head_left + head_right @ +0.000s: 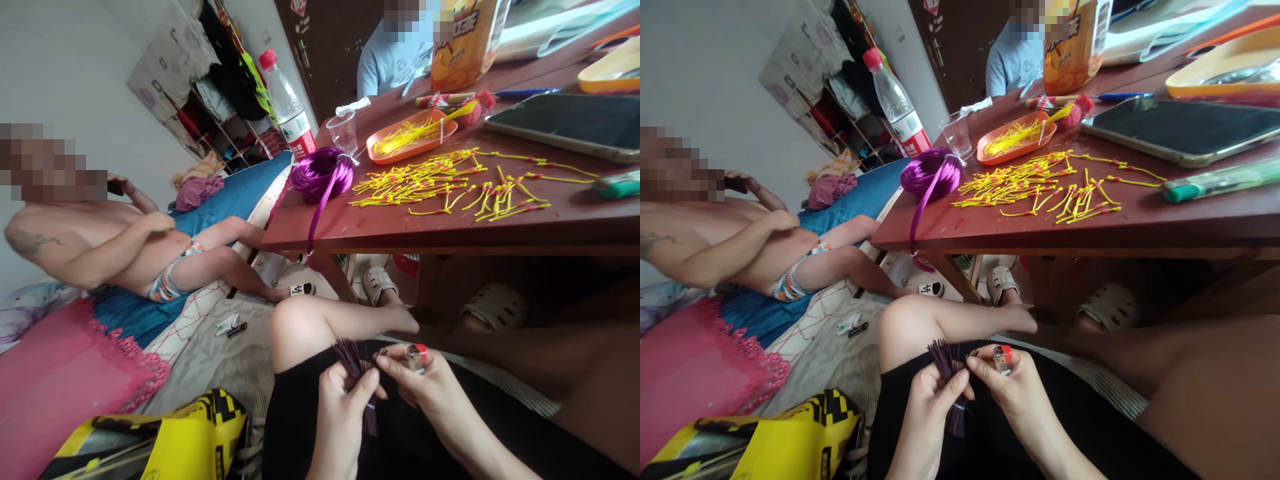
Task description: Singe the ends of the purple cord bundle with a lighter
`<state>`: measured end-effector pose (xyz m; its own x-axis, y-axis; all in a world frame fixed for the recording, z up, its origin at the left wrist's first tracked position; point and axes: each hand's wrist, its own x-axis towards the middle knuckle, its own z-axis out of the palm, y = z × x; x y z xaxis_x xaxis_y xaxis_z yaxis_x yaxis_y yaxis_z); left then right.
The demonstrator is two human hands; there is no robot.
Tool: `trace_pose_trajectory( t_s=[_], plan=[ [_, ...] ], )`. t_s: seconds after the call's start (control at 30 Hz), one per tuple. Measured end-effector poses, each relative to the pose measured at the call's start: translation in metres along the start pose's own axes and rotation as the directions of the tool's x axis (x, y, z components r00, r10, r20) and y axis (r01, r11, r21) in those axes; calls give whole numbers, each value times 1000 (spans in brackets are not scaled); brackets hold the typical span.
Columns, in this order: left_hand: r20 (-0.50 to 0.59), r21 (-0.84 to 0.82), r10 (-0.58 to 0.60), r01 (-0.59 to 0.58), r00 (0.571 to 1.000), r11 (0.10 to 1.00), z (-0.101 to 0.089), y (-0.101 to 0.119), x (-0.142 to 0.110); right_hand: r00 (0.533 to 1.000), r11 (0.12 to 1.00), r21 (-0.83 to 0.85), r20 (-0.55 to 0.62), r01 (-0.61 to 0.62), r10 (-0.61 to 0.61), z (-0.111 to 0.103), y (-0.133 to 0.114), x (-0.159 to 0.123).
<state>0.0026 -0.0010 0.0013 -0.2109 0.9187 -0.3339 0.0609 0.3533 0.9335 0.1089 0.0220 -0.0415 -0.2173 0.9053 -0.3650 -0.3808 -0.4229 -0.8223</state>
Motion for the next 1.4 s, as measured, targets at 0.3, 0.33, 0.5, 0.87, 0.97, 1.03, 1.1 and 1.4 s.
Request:
trace_pose_trajectory(
  t_s=[0.3,0.33,0.5,0.87,0.97,1.03,1.1,1.4],
  plan=[
    [-31,-92,-2,-1,1000,996,3,4,1,1000,999,-35,3,24,-24,-2,-1,-1],
    [-33,-102,-7,4,999,995,3,4,1,1000,999,-39,7,26,-26,-2,-1,-1],
    [-46,-129,-25,19,999,991,3,3,1,999,998,-53,4,33,-33,-2,-2,-1],
    [-70,-55,-34,30,997,998,0,5,0,993,997,15,91,72,-73,-13,2,0],
    [-68,-25,-29,27,997,999,-1,6,-2,995,994,-101,93,32,-22,-16,3,0],
    [-60,-18,-30,29,998,999,-2,7,-2,999,977,-215,47,7,3,-16,1,0],
    [-47,-8,-28,27,999,1000,-3,7,-1,1000,956,-294,16,-2,8,-16,0,0],
    [-32,-3,-16,16,999,1000,-4,8,0,999,940,-339,45,40,-26,-16,3,2]
  ],
)
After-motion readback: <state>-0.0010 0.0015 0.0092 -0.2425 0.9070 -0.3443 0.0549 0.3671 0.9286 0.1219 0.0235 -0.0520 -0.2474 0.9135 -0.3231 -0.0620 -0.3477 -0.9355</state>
